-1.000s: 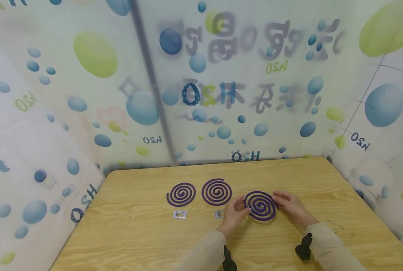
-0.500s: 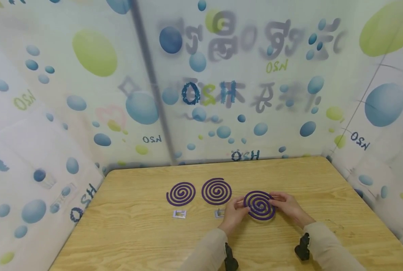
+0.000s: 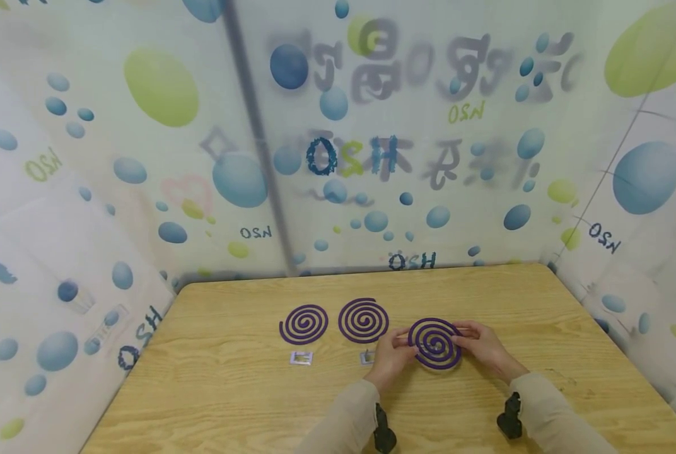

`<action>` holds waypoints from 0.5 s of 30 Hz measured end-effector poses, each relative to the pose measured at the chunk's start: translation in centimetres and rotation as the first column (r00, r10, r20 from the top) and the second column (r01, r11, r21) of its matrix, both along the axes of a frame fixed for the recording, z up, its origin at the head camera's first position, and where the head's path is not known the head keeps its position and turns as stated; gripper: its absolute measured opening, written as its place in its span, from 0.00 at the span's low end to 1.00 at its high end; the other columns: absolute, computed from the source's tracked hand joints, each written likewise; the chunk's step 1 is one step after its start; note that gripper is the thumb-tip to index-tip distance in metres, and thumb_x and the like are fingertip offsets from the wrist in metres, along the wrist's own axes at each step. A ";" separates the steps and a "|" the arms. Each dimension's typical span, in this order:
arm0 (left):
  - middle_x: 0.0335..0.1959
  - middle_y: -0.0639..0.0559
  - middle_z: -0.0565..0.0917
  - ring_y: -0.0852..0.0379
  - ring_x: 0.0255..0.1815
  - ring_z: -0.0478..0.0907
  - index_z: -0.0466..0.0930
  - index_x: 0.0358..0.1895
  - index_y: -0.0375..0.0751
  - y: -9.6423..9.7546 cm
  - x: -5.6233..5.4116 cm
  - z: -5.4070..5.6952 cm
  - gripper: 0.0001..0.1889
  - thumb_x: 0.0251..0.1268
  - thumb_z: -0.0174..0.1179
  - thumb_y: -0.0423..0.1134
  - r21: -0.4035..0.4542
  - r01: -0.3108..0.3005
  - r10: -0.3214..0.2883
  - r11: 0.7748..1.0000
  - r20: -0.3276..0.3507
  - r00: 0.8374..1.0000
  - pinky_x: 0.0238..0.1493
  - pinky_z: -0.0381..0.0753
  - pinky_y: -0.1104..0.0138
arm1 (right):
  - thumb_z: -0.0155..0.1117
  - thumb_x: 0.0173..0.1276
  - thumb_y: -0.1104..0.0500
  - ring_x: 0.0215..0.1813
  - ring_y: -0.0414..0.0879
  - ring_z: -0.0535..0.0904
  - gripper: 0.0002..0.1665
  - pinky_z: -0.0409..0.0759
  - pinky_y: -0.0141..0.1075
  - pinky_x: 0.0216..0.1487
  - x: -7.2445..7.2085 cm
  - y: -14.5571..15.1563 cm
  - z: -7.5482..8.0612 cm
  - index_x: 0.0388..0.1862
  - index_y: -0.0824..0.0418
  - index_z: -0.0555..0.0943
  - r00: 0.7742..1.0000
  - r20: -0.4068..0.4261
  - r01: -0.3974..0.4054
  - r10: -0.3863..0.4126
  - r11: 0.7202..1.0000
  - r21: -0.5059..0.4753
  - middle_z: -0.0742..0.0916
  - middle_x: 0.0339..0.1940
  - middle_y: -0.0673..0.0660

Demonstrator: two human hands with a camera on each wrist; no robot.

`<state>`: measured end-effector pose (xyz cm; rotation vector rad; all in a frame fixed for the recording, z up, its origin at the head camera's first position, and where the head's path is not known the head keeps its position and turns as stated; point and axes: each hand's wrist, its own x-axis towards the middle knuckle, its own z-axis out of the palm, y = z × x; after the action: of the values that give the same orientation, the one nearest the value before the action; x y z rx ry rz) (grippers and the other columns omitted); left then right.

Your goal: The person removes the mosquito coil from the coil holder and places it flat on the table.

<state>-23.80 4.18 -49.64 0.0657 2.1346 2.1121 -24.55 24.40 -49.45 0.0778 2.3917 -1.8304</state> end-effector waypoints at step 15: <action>0.32 0.46 0.79 0.56 0.32 0.79 0.71 0.52 0.27 -0.2 -0.2 0.1 0.22 0.50 0.59 0.24 0.010 0.024 -0.025 1.000 0.051 0.998 0.34 0.81 0.68 | 0.58 0.62 0.62 0.40 0.45 0.78 0.26 0.79 0.33 0.40 -0.1 0.0 -0.1 0.55 0.77 0.66 1.000 -0.002 -0.007 0.007 0.999 0.040 0.80 0.43 0.67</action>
<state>-24.02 3.94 -49.56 0.0380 2.0843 2.0871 -24.63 24.41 -49.56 0.0706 2.4271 -1.7811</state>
